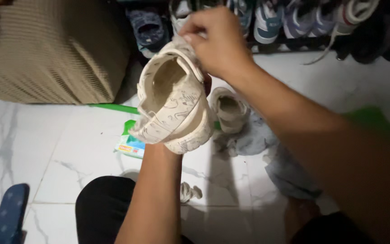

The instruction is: The person organizes several pairs of slippers and shoes on a tiled floor, then uses a cloth to wipe the exterior and interior of a pair of white clogs. The person places the cleaned shoes back on the floor near a shoe rack.

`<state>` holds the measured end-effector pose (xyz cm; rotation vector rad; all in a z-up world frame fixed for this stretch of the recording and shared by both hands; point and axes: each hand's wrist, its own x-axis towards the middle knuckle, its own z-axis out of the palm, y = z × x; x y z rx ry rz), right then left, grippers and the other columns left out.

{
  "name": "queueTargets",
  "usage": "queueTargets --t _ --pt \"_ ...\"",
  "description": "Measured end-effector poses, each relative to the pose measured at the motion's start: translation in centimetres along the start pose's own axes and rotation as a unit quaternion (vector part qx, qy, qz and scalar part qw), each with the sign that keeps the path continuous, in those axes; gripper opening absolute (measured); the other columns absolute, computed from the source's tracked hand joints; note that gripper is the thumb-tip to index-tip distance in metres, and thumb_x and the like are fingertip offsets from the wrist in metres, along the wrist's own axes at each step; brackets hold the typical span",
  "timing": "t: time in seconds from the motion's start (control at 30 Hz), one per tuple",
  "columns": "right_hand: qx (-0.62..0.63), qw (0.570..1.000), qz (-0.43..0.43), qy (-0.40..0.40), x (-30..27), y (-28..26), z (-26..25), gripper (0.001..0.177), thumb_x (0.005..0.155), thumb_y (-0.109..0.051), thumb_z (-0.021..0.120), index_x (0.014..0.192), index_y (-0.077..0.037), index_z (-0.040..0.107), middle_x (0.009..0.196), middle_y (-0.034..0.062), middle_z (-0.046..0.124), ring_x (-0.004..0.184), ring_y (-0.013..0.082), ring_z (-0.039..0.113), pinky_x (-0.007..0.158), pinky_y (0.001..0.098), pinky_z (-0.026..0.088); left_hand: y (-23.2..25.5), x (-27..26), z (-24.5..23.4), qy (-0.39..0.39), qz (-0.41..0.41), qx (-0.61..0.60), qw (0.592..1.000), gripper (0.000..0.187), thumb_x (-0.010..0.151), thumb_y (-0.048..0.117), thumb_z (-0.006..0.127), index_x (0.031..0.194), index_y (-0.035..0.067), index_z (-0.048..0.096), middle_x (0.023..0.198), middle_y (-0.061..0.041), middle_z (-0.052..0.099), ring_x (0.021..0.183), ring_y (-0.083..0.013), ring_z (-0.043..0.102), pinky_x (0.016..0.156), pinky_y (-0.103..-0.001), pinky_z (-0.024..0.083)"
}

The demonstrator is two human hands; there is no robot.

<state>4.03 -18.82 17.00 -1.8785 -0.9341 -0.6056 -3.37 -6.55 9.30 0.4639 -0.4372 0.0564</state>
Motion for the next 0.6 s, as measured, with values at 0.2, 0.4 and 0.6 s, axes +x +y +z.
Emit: queueTargets --t 0.2,0.4,0.6 --pt "0.006 0.998 0.020 0.054 -2.6 -0.7 0.0 0.007 0.083 -0.003 0.078 0.091 -0.004 0.079 0.084 0.0086 0.078 0.076 0.0186 0.076 0.069 0.0332 0.057 1.3 1.0 0.3 -0.035 -0.033 0.003 0.999 0.065 0.098 0.052 0.046 0.128 -0.004 0.060 0.119 -0.022 0.070 0.106 -0.0347 0.070 0.094 -0.046 0.058" --pt "0.080 0.971 0.216 -0.064 1.4 3.2 0.8 0.011 0.084 -0.001 0.069 0.091 -0.003 0.077 0.078 0.0066 0.075 0.060 0.0177 0.070 0.050 0.0359 0.055 -0.4 -0.1 0.5 0.028 -0.049 0.034 0.998 0.064 0.097 0.052 0.047 0.127 -0.003 0.061 0.116 -0.022 0.070 0.103 -0.0341 0.070 0.093 -0.046 0.059" --pt "0.152 0.945 0.279 -0.079 -1.5 6.4 -0.5 0.010 0.087 -0.004 0.074 0.096 -0.004 0.079 0.080 0.0039 0.074 0.064 0.0083 0.063 0.052 0.0258 0.050 1.6 1.2 1.0 0.131 -0.102 0.056 0.985 0.063 0.097 0.052 0.047 0.125 -0.003 0.061 0.113 -0.021 0.071 0.101 -0.0335 0.071 0.092 -0.045 0.060"
